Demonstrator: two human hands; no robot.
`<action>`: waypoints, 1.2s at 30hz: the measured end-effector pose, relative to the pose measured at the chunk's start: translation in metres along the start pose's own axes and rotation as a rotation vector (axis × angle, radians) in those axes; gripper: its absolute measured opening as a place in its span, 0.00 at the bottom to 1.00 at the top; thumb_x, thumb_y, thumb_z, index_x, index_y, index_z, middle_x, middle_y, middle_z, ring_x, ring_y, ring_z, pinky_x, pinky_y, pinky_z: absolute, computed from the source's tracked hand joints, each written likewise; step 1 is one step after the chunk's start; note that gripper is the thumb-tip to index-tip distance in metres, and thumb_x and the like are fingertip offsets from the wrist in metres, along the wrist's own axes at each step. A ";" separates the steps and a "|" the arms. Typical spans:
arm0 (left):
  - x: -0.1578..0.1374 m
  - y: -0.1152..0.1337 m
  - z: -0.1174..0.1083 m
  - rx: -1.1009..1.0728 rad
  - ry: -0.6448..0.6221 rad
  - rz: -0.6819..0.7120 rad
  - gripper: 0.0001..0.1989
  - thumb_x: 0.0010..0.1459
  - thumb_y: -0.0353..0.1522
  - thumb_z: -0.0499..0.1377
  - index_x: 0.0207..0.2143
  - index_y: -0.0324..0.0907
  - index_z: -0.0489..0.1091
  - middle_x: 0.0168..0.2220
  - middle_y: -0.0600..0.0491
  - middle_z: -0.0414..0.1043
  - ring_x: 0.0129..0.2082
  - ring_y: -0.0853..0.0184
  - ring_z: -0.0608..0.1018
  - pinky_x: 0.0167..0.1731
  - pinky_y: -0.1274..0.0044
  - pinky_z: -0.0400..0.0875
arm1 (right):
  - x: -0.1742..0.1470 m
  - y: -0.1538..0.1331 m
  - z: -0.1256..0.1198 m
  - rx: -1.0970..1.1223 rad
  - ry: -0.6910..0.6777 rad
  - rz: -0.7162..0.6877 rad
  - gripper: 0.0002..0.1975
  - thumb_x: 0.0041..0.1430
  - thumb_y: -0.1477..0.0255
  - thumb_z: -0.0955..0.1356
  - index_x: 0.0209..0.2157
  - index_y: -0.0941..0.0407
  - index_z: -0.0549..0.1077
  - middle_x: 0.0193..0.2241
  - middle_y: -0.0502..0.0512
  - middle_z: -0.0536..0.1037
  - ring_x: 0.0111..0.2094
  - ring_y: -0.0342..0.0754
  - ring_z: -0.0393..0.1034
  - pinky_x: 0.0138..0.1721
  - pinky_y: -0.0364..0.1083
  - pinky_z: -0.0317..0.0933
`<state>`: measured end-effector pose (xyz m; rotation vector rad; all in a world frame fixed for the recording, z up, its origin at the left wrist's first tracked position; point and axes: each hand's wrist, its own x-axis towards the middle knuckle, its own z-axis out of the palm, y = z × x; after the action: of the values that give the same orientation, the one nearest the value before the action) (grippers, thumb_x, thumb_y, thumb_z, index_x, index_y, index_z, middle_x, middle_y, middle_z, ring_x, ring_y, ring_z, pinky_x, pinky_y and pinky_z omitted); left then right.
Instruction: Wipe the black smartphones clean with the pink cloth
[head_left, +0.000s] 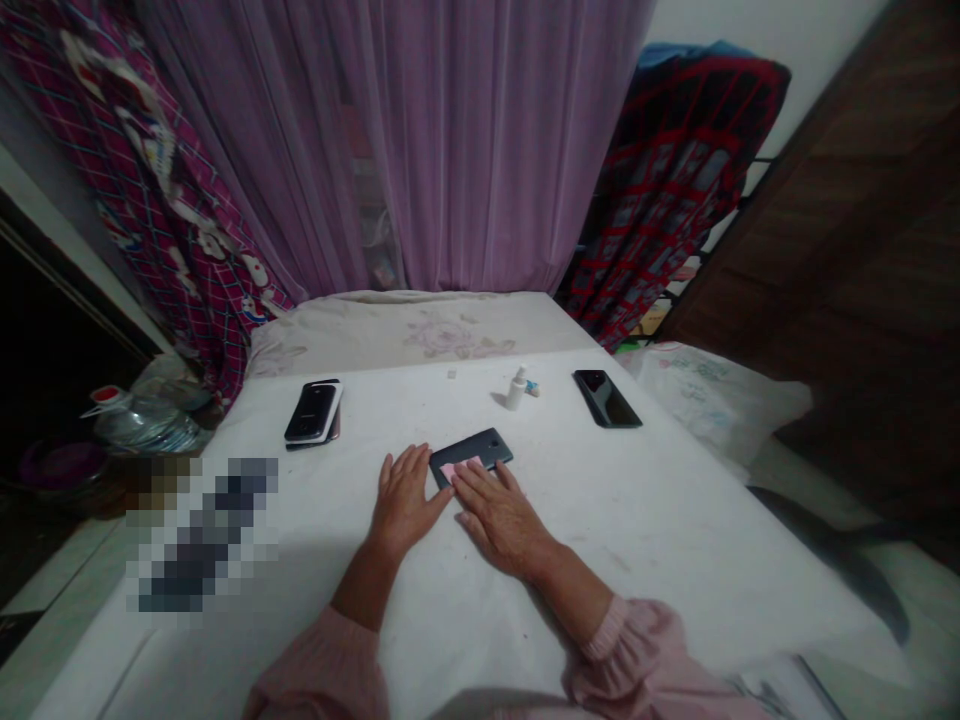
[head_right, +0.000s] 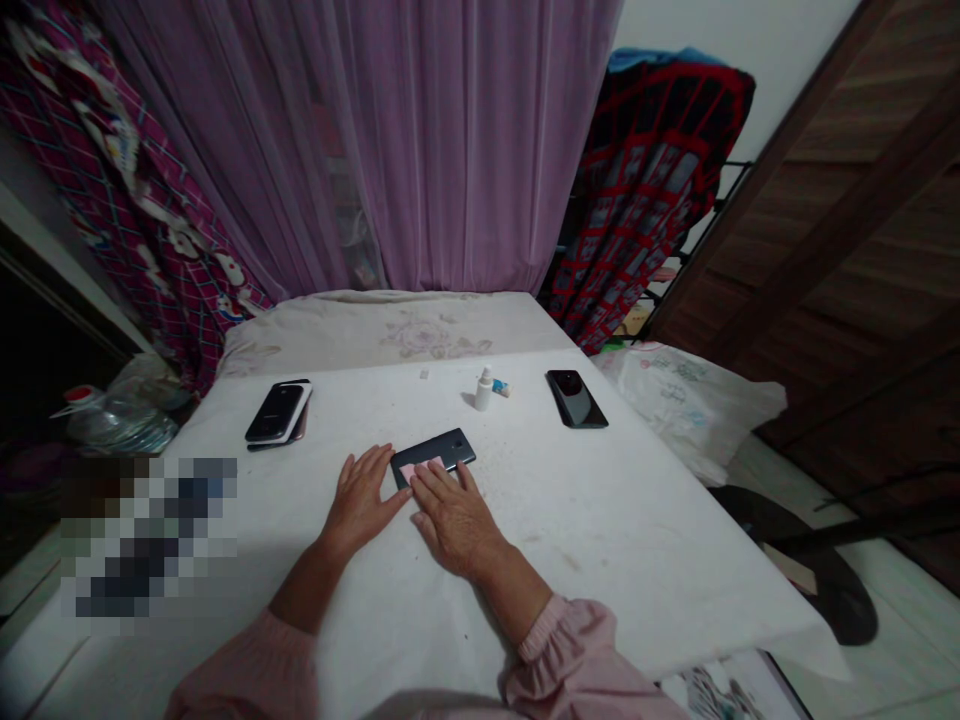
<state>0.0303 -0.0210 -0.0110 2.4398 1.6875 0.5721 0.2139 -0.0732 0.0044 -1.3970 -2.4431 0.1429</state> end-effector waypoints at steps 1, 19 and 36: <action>0.000 0.000 0.000 0.000 0.003 0.002 0.27 0.58 0.40 0.57 0.58 0.40 0.62 0.61 0.42 0.64 0.62 0.54 0.64 0.63 0.56 0.48 | -0.001 0.001 0.001 -0.018 0.012 0.025 0.26 0.67 0.66 0.59 0.65 0.57 0.56 0.64 0.59 0.58 0.66 0.53 0.47 0.65 0.60 0.38; 0.000 -0.001 0.000 -0.028 -0.025 0.001 0.28 0.58 0.40 0.57 0.59 0.41 0.61 0.62 0.44 0.63 0.63 0.54 0.62 0.64 0.55 0.46 | 0.048 0.042 0.002 -0.038 0.057 0.366 0.24 0.67 0.69 0.57 0.63 0.59 0.59 0.62 0.64 0.62 0.62 0.55 0.55 0.61 0.59 0.47; 0.007 -0.006 0.002 -0.056 -0.086 -0.043 0.30 0.54 0.37 0.62 0.59 0.43 0.61 0.62 0.47 0.62 0.65 0.55 0.60 0.64 0.57 0.46 | 0.052 0.014 0.006 0.115 -0.059 0.016 0.23 0.68 0.66 0.56 0.63 0.53 0.59 0.63 0.57 0.62 0.65 0.55 0.50 0.63 0.65 0.37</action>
<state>0.0278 -0.0124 -0.0131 2.3481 1.6625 0.4947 0.1987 -0.0218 0.0067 -1.3805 -2.4293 0.3270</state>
